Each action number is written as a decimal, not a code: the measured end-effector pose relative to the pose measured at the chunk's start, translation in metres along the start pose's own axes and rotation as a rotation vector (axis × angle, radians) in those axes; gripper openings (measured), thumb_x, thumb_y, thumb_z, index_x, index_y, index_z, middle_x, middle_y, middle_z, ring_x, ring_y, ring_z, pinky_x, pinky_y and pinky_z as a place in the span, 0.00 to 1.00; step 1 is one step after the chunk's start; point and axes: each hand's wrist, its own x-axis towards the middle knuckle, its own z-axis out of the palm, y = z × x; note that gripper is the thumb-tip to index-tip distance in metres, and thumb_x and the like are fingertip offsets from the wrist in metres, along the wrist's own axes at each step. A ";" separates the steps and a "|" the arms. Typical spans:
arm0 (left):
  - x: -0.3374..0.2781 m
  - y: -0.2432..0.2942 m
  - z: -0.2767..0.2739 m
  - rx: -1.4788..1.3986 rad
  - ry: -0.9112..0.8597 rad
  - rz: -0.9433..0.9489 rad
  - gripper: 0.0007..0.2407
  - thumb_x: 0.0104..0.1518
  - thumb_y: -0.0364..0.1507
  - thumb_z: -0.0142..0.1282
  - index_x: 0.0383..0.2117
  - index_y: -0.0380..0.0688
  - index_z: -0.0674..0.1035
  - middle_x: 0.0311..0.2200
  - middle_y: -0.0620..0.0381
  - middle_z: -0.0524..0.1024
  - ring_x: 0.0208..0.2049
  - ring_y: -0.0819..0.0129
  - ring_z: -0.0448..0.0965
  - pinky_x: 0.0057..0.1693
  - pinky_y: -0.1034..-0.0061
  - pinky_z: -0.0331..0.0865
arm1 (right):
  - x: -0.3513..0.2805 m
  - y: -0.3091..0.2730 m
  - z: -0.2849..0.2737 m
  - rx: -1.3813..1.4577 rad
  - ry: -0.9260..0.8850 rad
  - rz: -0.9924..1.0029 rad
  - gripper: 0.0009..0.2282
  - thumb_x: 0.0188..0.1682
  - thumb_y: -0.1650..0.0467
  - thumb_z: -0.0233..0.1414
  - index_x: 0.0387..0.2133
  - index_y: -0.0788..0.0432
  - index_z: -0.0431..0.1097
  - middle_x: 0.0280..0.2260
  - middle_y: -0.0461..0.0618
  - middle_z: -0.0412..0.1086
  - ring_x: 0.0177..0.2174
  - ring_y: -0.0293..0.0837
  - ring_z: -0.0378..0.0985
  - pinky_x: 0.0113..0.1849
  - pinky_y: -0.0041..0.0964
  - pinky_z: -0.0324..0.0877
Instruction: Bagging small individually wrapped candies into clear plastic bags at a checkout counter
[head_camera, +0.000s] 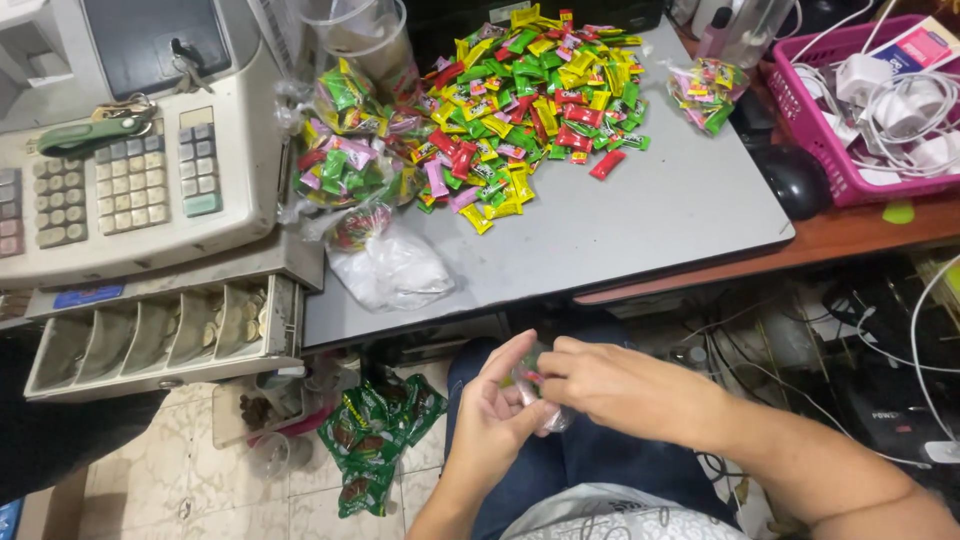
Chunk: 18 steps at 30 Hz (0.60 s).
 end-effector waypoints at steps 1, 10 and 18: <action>0.000 -0.001 -0.001 0.007 -0.016 0.011 0.30 0.49 0.15 0.63 0.63 0.31 0.68 0.67 0.50 0.60 0.26 0.74 0.74 0.31 0.81 0.75 | 0.001 0.004 0.003 -0.029 -0.073 0.023 0.05 0.40 0.78 0.55 0.27 0.57 0.70 0.34 0.47 0.65 0.34 0.50 0.66 0.31 0.50 0.68; 0.007 -0.013 -0.010 0.011 -0.025 -0.008 0.32 0.48 0.15 0.65 0.63 0.32 0.68 0.66 0.51 0.62 0.27 0.78 0.74 0.31 0.86 0.76 | 0.018 0.011 0.017 0.376 0.195 0.032 0.04 0.46 0.75 0.54 0.32 0.56 0.71 0.32 0.48 0.71 0.27 0.47 0.76 0.28 0.39 0.70; 0.011 -0.024 -0.026 0.198 -0.086 0.012 0.20 0.52 0.19 0.63 0.53 0.37 0.77 0.64 0.50 0.64 0.35 0.73 0.79 0.30 0.85 0.76 | 0.028 0.035 -0.006 0.035 -0.113 0.275 0.01 0.47 0.70 0.51 0.28 0.50 0.69 0.28 0.48 0.76 0.30 0.57 0.79 0.30 0.53 0.68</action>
